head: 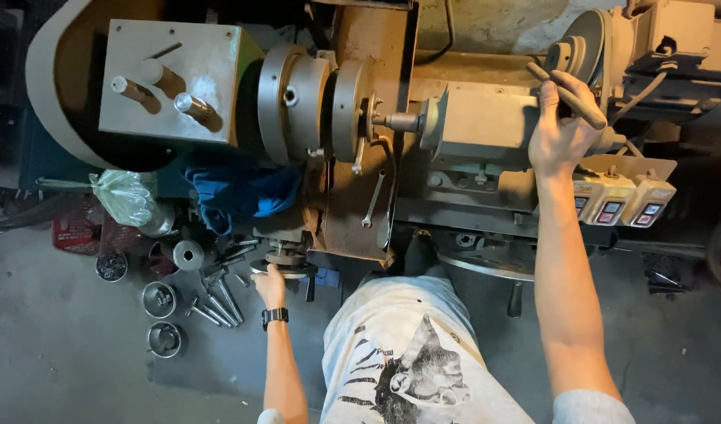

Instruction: The person operates a metal lathe, using a wrench to tighten the chuck and a hand tool to shape a rotating metal workpiece. The person repeatedly adjusts the tool and the chuck while the machine is running.

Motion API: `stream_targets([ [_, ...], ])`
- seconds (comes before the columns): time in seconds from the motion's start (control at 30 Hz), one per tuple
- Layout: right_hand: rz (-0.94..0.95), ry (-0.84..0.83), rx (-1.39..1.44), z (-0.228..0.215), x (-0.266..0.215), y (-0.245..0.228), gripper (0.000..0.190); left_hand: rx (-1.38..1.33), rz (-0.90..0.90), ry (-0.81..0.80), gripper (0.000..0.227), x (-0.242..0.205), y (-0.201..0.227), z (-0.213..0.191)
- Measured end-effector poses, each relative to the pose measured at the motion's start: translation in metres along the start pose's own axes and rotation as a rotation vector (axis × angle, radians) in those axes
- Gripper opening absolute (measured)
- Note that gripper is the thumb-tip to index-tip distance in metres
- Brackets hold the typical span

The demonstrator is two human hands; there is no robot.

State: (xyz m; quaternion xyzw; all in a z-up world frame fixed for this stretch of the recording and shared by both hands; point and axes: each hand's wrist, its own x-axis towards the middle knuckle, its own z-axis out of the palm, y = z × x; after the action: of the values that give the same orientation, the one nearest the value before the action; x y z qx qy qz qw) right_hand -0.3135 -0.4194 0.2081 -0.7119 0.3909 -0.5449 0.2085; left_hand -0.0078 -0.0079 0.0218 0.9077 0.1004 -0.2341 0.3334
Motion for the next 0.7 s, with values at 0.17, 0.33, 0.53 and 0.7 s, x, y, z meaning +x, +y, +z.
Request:
stream_targets([
  [0.17, 0.024, 0.006, 0.048, 0.002, 0.0, 0.0, 0.014, 0.201, -0.064, -0.067, 0.082, -0.019, 0.02, -0.016],
  [0.33, -0.005, -0.006, 0.016, 0.001, 0.004, -0.006, 0.017, 0.326, 0.836, 0.028, 0.055, -0.096, 0.138, -0.043],
  [0.53, -0.002, -0.01, 0.023, -0.001, 0.001, 0.0, 0.016, 0.256, 1.416, -0.061, 0.044, -0.098, 0.343, 0.02],
  [0.7, 0.001, 0.01, -0.007, -0.001, 0.001, 0.001, 0.017, 0.509, 1.139, -0.177, 0.041, -0.02, 0.394, 0.073],
])
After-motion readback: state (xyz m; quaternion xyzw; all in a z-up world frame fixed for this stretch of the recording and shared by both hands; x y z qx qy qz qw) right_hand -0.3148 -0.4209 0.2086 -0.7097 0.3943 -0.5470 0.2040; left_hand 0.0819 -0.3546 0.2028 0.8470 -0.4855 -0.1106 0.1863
